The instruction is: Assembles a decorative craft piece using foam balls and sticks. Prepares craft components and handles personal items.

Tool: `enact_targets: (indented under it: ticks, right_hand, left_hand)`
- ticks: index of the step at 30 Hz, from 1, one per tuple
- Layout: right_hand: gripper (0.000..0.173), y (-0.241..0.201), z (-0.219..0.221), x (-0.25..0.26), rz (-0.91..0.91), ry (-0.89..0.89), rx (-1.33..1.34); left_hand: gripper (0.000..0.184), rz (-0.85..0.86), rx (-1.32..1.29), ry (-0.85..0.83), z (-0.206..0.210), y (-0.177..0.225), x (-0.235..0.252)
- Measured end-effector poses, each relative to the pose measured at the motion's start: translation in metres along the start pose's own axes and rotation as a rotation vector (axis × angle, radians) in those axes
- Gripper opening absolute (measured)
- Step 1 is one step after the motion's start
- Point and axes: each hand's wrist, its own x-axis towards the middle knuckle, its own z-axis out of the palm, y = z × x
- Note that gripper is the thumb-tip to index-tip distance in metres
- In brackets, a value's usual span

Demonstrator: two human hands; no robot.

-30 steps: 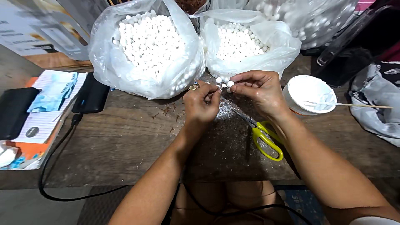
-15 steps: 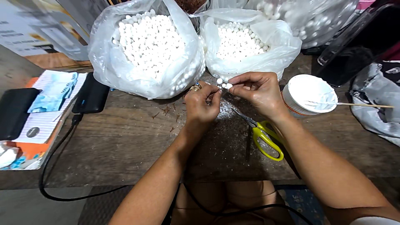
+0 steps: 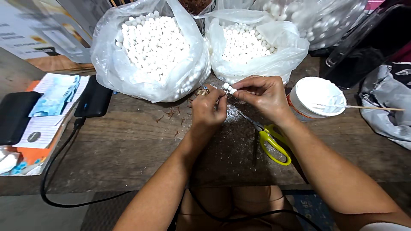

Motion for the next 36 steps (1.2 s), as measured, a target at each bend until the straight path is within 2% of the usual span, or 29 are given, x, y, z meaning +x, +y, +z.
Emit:
enact_targets:
  ticks: [31, 36]
  right_hand:
    - [0.013, 0.000, 0.003, -0.002, 0.036, -0.039, -0.069]
    - [0.017, -0.004, -0.011, 0.004, 0.104, 0.016, -0.078]
  left_hand:
    - [0.010, 0.026, 0.000, 0.020, 0.004, 0.001, -0.001]
    - [0.009, -0.077, -0.057, -0.032, -0.005, 0.004, 0.001]
